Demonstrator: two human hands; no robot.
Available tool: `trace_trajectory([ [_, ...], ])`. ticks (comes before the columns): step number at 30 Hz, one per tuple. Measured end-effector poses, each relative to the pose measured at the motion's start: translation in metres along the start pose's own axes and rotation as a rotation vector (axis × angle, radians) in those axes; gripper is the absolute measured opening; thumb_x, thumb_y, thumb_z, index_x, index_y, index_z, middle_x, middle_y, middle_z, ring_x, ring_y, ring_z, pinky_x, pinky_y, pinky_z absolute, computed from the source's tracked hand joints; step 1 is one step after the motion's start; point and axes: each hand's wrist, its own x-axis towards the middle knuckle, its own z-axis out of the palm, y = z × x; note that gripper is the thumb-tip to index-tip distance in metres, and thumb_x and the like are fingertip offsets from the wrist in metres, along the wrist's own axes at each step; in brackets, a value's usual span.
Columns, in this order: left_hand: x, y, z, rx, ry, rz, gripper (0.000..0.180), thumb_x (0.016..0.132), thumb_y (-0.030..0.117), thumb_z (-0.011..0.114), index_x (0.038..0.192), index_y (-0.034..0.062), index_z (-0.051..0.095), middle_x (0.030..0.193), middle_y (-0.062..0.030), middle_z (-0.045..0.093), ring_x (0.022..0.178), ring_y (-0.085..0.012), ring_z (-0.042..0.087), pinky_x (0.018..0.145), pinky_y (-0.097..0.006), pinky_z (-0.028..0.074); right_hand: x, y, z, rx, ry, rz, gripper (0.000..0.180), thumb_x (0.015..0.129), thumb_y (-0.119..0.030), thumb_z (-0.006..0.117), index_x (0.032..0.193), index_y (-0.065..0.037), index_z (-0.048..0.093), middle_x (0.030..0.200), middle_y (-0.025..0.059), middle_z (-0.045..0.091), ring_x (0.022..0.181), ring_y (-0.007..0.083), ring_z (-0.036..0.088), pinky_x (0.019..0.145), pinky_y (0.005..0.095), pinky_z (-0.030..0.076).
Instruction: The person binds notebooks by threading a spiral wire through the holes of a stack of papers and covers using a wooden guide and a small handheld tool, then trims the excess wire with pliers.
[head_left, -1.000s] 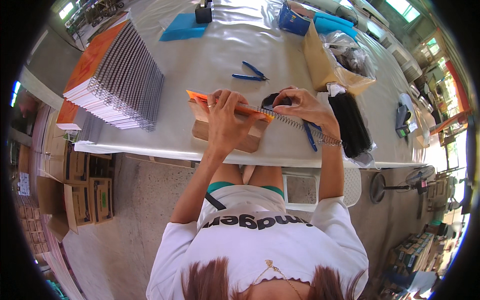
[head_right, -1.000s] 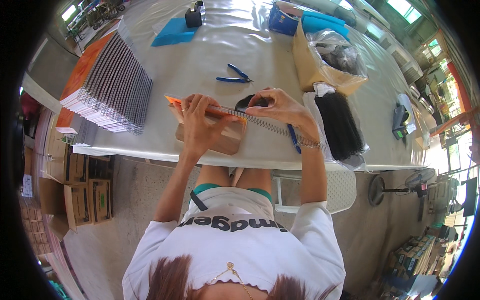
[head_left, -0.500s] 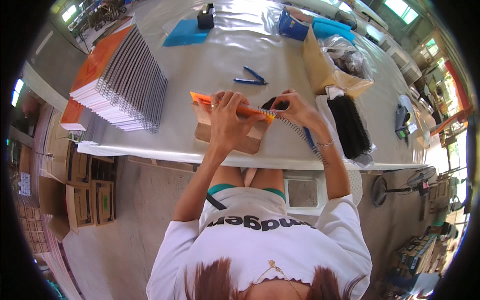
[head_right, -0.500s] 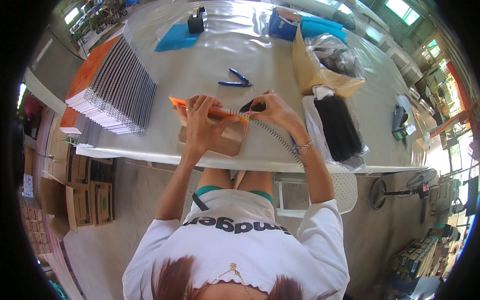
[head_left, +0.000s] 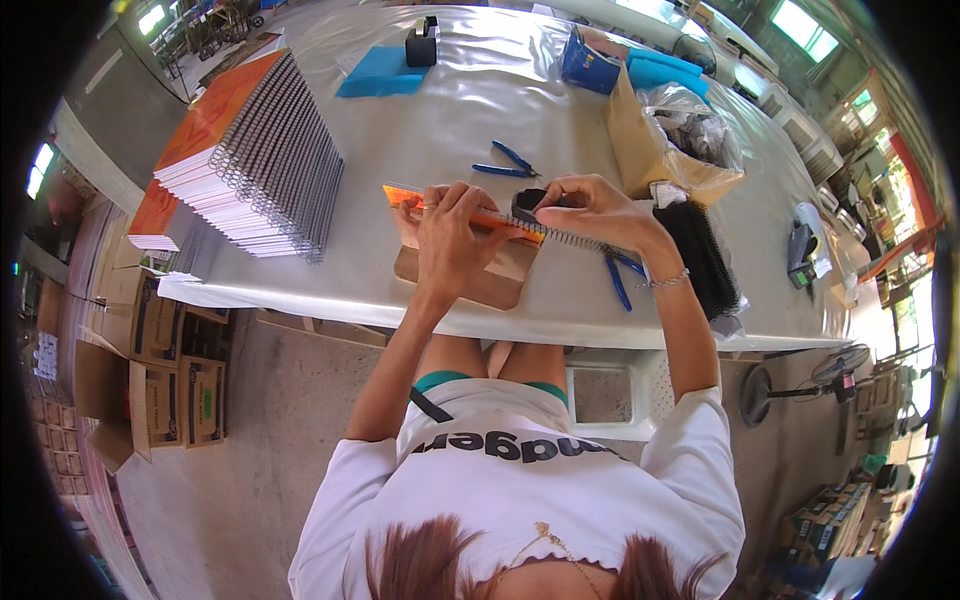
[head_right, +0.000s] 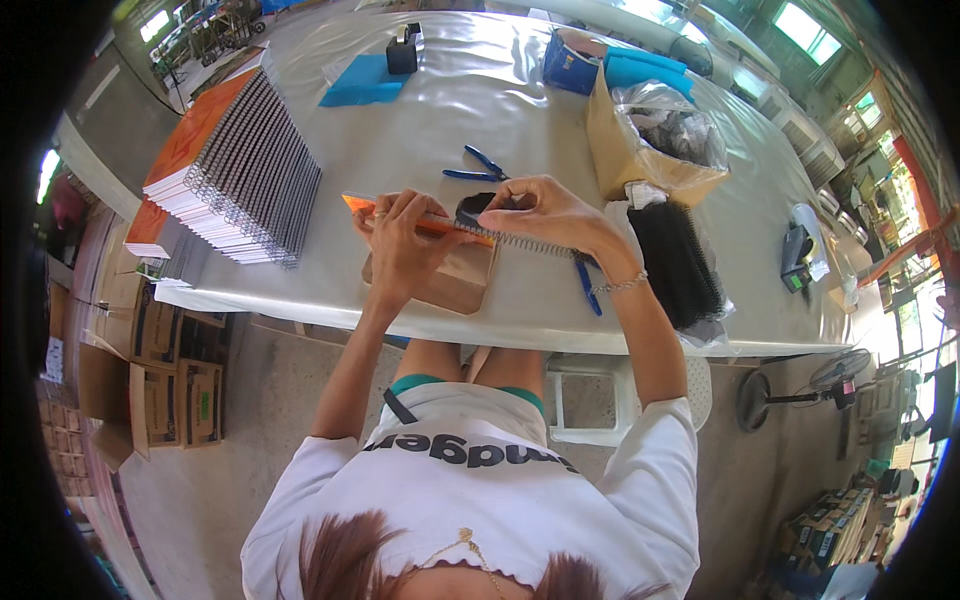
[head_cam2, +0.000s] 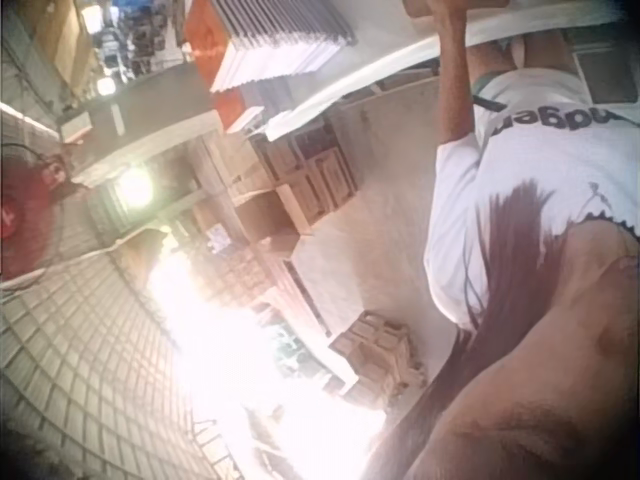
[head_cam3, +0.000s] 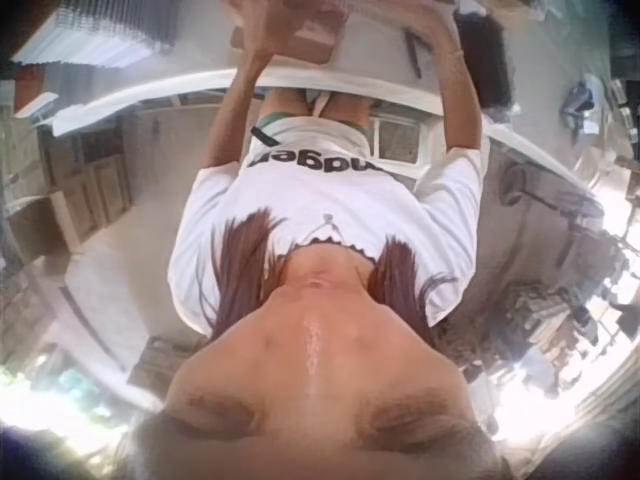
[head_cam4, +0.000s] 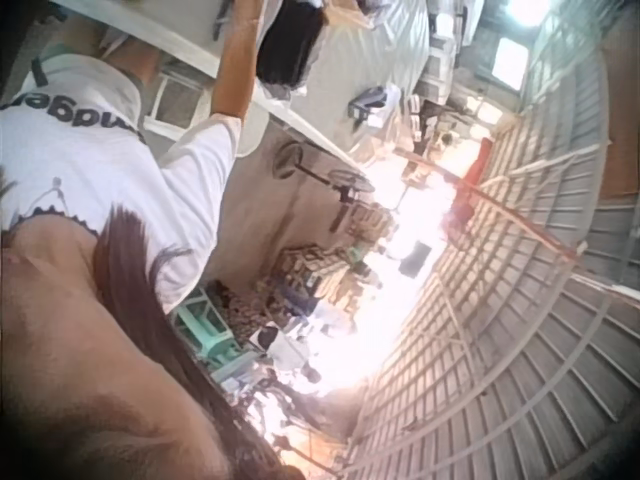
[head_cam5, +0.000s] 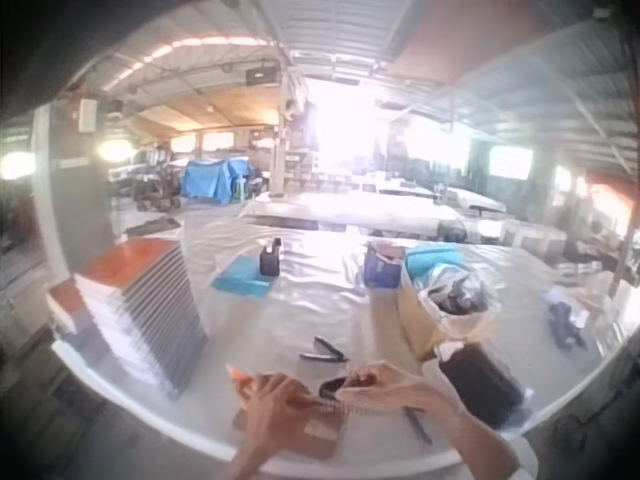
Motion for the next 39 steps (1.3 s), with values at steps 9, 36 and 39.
trace_trajectory([
  [9,0.001,0.002,0.0,0.026,0.051,0.072,0.04,0.062,0.031,0.092,0.084,0.0126,0.065,0.093,0.0005,0.063,0.101,-0.0279,0.054,0.088,-0.042,0.04,0.01,0.019,0.002,0.041,0.049,0.086,0.031,0.09,-0.032,0.077,0.097,-0.003,0.073,0.089,-0.0013,0.065,0.082,0.0056,0.054,0.071,0.0226,0.044],
  [36,0.007,-0.043,-0.015,0.016,0.057,0.069,0.048,0.064,0.041,0.092,0.089,0.007,0.07,0.129,-0.0112,0.05,0.129,-0.0362,0.038,0.109,-0.052,0.03,0.042,0.018,-0.013,0.179,-0.022,0.296,0.049,0.086,-0.049,0.076,0.107,-0.004,0.071,0.087,-0.004,0.064,0.077,0.0058,0.056,0.067,0.0218,0.043],
  [39,0.006,-0.044,-0.016,0.045,0.058,0.099,0.048,0.064,0.041,0.092,0.09,0.0068,0.07,0.129,-0.0122,0.051,0.127,-0.036,0.04,0.107,-0.052,0.031,0.045,0.017,-0.008,0.161,-0.206,-0.073,0.05,0.084,-0.049,0.079,0.104,-0.004,0.071,0.08,-0.0044,0.061,0.074,0.0045,0.055,0.064,0.0224,0.041],
])
